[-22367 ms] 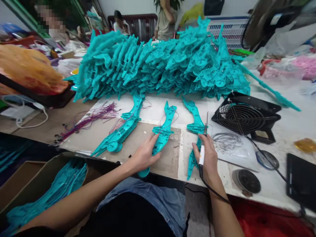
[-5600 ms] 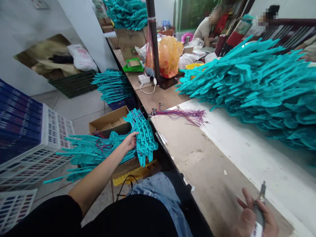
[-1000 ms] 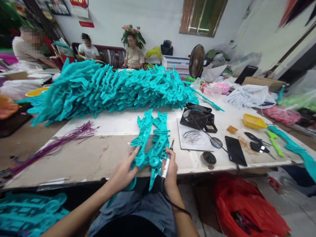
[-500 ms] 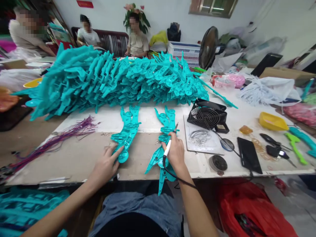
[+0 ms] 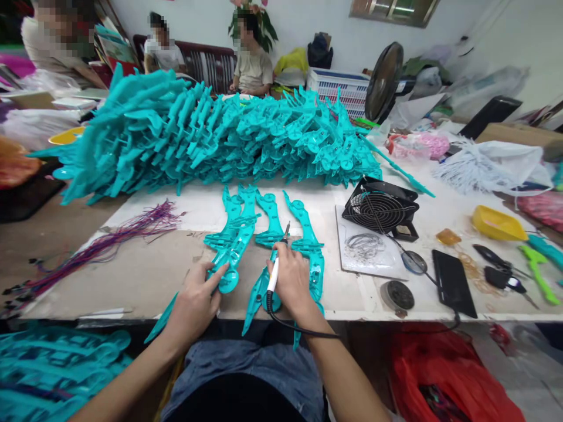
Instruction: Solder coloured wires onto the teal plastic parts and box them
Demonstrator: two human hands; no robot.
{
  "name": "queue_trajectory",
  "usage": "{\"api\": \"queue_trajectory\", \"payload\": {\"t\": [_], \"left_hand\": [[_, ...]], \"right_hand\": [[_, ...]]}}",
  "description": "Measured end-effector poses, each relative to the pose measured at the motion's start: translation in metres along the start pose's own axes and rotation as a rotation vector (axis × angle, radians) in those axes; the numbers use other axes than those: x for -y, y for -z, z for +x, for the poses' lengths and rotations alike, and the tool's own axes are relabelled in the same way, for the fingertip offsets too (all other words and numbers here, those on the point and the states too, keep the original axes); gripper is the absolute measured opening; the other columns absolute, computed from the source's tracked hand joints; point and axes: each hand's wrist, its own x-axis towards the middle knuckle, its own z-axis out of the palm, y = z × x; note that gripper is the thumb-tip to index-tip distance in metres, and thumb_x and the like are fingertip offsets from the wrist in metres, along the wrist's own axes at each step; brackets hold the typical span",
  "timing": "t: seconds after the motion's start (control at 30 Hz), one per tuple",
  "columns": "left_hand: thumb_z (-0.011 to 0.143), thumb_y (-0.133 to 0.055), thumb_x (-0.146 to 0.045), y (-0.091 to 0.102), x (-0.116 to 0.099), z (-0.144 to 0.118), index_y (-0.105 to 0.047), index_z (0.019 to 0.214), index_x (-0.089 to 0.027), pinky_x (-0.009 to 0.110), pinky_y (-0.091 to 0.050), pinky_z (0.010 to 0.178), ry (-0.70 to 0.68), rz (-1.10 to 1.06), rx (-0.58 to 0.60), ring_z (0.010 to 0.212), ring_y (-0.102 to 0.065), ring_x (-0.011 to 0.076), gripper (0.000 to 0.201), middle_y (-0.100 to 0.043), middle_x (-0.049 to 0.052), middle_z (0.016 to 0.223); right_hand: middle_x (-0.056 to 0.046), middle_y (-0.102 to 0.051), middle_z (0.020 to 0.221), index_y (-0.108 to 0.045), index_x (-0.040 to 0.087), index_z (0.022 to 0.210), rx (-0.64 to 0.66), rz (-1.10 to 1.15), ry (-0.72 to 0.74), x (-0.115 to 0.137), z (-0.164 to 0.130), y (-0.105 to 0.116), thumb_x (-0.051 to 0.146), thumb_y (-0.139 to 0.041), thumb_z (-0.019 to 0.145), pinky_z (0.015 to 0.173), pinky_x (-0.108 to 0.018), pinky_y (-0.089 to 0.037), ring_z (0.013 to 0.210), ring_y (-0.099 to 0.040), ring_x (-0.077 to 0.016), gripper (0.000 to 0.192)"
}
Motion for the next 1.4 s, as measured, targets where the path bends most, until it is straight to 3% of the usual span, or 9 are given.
{"api": "queue_trajectory", "payload": {"t": [0.17,0.3,0.4,0.5,0.6,0.83,1.0,1.17,1.4], "left_hand": [[0.085,-0.045,-0.008,0.0,-0.016,0.003,-0.061,0.127,-0.015,0.041,-0.051,0.087,-0.033,0.146,0.086,0.105,-0.055,0.0296,0.046,-0.054,0.017,0.117],[0.085,-0.052,-0.019,0.004,-0.025,0.008,-0.058,0.13,-0.013,0.044,-0.05,0.085,-0.083,0.138,0.218,0.101,-0.056,0.0311,0.046,-0.055,0.018,0.114],[0.088,-0.056,-0.035,0.008,-0.013,0.01,-0.055,0.134,-0.017,0.047,-0.048,0.091,-0.087,0.052,0.181,0.112,-0.051,0.0337,0.05,-0.052,0.018,0.125],[0.09,-0.052,-0.038,0.01,0.011,0.013,-0.052,0.135,-0.017,0.047,-0.046,0.095,0.036,0.035,0.118,0.118,-0.049,0.0339,0.05,-0.049,0.019,0.131],[0.09,-0.051,-0.035,0.007,0.029,0.015,-0.048,0.139,-0.015,0.042,-0.049,0.088,0.148,0.024,0.205,0.106,-0.057,0.0304,0.053,-0.056,0.017,0.118],[0.091,-0.048,-0.037,0.009,0.055,0.01,-0.051,0.137,-0.016,0.038,-0.05,0.081,0.288,0.042,0.153,0.098,-0.06,0.0278,0.05,-0.06,0.013,0.109],[0.087,-0.058,-0.043,0.009,0.041,0.013,-0.051,0.136,-0.017,0.051,-0.042,0.1,0.086,-0.02,-0.045,0.123,-0.047,0.0354,0.056,-0.049,0.019,0.133],[0.086,-0.059,-0.037,-0.016,-0.001,0.018,-0.051,0.135,-0.011,0.053,-0.035,0.111,-0.253,-0.254,0.103,0.143,-0.027,0.0375,0.056,-0.034,0.021,0.151],[0.087,-0.053,-0.025,-0.025,0.004,0.012,-0.052,0.135,-0.015,0.054,-0.037,0.111,-0.268,-0.332,0.148,0.14,-0.035,0.0323,0.049,-0.04,0.019,0.149]], "right_hand": [[-0.01,-0.068,0.116,-0.056,0.024,0.109,0.008,-0.036,0.121,-0.028,-0.004,-0.001,0.033,-0.055,0.089,0.105,-0.057,-0.032,0.134,-0.044,-0.0329,0.022],[-0.013,-0.064,0.123,-0.054,0.021,0.11,0.068,-0.001,0.11,-0.049,-0.01,-0.005,0.036,-0.052,0.091,0.105,-0.064,-0.032,0.136,-0.042,-0.0355,0.025],[-0.013,-0.064,0.124,-0.053,0.021,0.111,0.036,0.007,0.093,-0.052,-0.012,-0.006,0.035,-0.052,0.091,0.103,-0.065,-0.033,0.135,-0.042,-0.0379,0.025],[-0.011,-0.064,0.123,-0.053,0.021,0.111,-0.032,0.041,0.178,-0.049,-0.008,-0.004,0.033,-0.051,0.091,0.107,-0.063,-0.032,0.135,-0.044,-0.0353,0.024],[-0.01,-0.063,0.127,-0.053,0.021,0.112,-0.049,0.114,0.303,-0.036,0.003,-0.002,0.031,-0.053,0.091,0.108,-0.053,-0.038,0.13,-0.05,-0.0299,0.023],[-0.01,-0.065,0.117,-0.049,0.022,0.122,0.194,0.218,0.417,0.008,0.031,-0.013,0.019,-0.055,0.085,0.086,-0.038,-0.053,0.102,-0.065,-0.0233,0.037],[-0.01,-0.066,0.117,-0.051,0.022,0.119,0.159,0.126,0.42,0.008,0.034,-0.014,0.02,-0.052,0.089,0.1,-0.048,-0.045,0.115,-0.059,-0.0281,0.031],[-0.012,-0.064,0.124,-0.054,0.021,0.114,0.146,0.027,0.291,-0.023,0.029,-0.015,0.026,-0.056,0.087,0.108,-0.058,-0.037,0.131,-0.048,-0.033,0.027],[-0.012,-0.067,0.119,-0.055,0.022,0.114,0.104,-0.013,0.238,-0.035,0.027,-0.022,0.035,-0.051,0.092,0.109,-0.057,-0.035,0.131,-0.049,-0.0305,0.026]]}}
